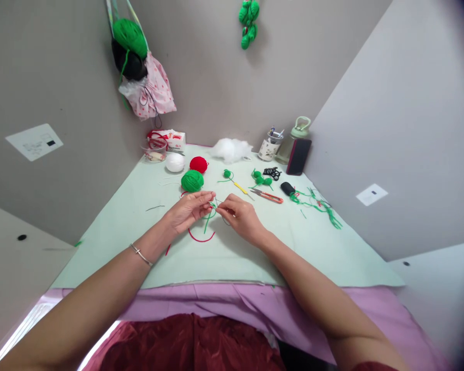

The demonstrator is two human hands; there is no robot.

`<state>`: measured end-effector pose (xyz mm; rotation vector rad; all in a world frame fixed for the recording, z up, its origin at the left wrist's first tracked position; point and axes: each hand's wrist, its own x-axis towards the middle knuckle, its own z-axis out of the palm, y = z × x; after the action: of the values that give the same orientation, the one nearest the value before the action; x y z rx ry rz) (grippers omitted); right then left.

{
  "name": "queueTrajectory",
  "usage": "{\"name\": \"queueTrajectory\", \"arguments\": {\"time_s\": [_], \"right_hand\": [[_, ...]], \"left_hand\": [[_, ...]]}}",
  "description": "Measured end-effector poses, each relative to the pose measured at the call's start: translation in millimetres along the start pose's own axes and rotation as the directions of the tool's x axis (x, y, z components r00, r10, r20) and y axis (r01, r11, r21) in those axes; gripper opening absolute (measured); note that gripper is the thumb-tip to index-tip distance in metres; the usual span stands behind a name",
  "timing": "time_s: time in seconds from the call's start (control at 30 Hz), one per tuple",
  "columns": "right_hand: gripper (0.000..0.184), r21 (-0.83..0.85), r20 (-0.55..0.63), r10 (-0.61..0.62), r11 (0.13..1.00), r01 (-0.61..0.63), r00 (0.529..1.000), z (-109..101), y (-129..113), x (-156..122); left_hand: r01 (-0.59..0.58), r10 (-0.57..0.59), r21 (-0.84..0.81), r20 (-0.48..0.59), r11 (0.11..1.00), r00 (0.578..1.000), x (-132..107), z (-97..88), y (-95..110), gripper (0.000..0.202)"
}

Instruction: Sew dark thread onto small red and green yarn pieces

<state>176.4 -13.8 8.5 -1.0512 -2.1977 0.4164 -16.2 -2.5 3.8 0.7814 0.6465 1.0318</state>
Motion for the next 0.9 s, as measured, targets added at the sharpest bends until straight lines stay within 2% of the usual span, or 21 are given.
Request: {"name": "queueTrajectory", "arguments": {"time_s": [0.13,0.23,0.33,0.43,0.53,0.6,0.7,0.8,0.9], "right_hand": [[0.018,-0.108,0.040,-0.083,0.990,0.087,0.996,7,-2,-3],[0.019,-0.131,0.080,-0.150,0.978,0.159,0.986,10,-5,-6],[0.018,-0.084,0.106,-0.163,0.981,0.173,0.981,7,-9,-6],[0.018,0.031,0.097,-0.083,0.996,0.080,0.992,-4,-10,-3],[0.017,0.171,0.068,0.040,0.984,-0.052,0.997,-18,-7,0],[0.017,0.224,0.052,0.107,0.968,-0.116,0.993,-24,-3,2],[0.019,0.255,0.038,0.164,0.952,-0.169,0.986,-29,2,4],[0.019,0.256,0.035,0.181,0.949,-0.184,0.983,-28,5,5],[0.018,0.210,0.023,0.177,0.961,-0.178,0.984,-26,7,5]], "left_hand": [[-0.035,0.042,0.079,-0.082,0.996,0.996,-2,3.1,-2,0.021],[-0.101,0.145,0.287,-0.133,0.952,0.981,-2,4.0,-7,0.025],[-0.230,0.347,0.579,-0.100,0.782,0.932,-2,2.5,-11,0.024],[-0.344,0.490,0.770,0.047,0.537,0.870,-3,-0.5,-12,0.019],[-0.346,0.451,0.863,0.159,0.369,0.878,-3,-2.8,-11,0.018],[-0.326,0.417,0.894,0.181,0.309,0.891,-3,-3.6,-11,0.015],[-0.308,0.447,0.899,0.147,0.312,0.883,-2,-4.1,-10,0.008],[-0.285,0.476,0.869,0.066,0.405,0.877,-1,-3.9,-9,0.007],[-0.276,0.473,0.811,-0.001,0.516,0.881,-2,-2.7,-7,0.015]]}}
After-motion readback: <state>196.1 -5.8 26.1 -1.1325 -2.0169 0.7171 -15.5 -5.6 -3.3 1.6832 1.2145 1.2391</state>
